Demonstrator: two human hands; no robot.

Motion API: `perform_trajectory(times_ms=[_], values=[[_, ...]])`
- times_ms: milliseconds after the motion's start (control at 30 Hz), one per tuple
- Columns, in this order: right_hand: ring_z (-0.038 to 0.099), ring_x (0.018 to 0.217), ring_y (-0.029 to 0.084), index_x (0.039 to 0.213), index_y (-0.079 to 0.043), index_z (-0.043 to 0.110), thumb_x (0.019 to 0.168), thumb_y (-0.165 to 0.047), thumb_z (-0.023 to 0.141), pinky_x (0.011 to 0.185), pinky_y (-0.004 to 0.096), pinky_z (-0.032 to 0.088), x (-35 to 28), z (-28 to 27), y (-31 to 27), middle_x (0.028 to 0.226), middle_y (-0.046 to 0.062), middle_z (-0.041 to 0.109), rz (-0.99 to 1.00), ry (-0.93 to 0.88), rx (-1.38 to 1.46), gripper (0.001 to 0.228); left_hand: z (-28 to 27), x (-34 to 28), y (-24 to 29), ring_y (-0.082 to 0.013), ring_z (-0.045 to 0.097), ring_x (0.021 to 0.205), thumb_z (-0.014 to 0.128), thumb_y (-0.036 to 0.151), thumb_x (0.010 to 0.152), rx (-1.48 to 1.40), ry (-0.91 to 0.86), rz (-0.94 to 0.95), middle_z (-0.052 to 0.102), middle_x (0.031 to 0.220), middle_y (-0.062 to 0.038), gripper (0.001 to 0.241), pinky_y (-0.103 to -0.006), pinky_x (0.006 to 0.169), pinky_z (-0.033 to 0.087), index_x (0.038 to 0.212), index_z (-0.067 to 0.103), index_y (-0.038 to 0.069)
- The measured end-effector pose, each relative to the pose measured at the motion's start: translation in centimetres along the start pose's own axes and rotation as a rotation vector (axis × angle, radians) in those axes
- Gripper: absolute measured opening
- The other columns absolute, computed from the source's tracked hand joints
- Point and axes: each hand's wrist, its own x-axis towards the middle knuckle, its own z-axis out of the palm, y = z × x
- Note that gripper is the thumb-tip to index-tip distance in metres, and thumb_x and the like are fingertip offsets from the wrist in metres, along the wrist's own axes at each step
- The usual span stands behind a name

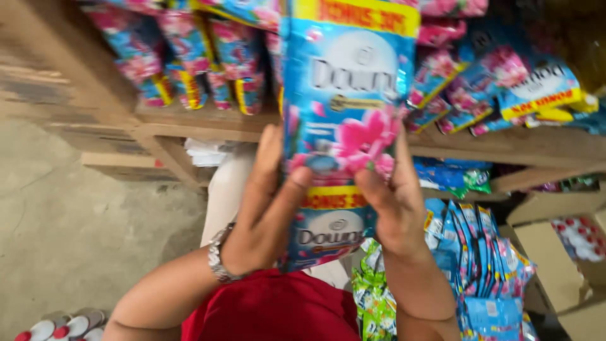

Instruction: Organizing detergent sachets on a store shelf.

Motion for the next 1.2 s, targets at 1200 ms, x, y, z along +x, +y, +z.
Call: perform_trajectory(times_ms=[1200], values=[[0.06, 0.13, 0.032, 0.136, 0.0, 0.059, 0.112, -0.005, 0.073, 0.108, 0.041, 0.051, 10.2, 14.7, 1.6, 0.151, 0.023, 0.036, -0.88, -0.186, -0.949, 0.028, -13.4, 8.0, -3.9, -0.0139, 0.059, 0.109, 0.07, -0.006, 0.109, -0.63, 0.616, 0.267, 0.06, 0.123, -0.008, 0.018, -0.0261, 0.096, 0.053, 0.119, 0.056, 0.0]])
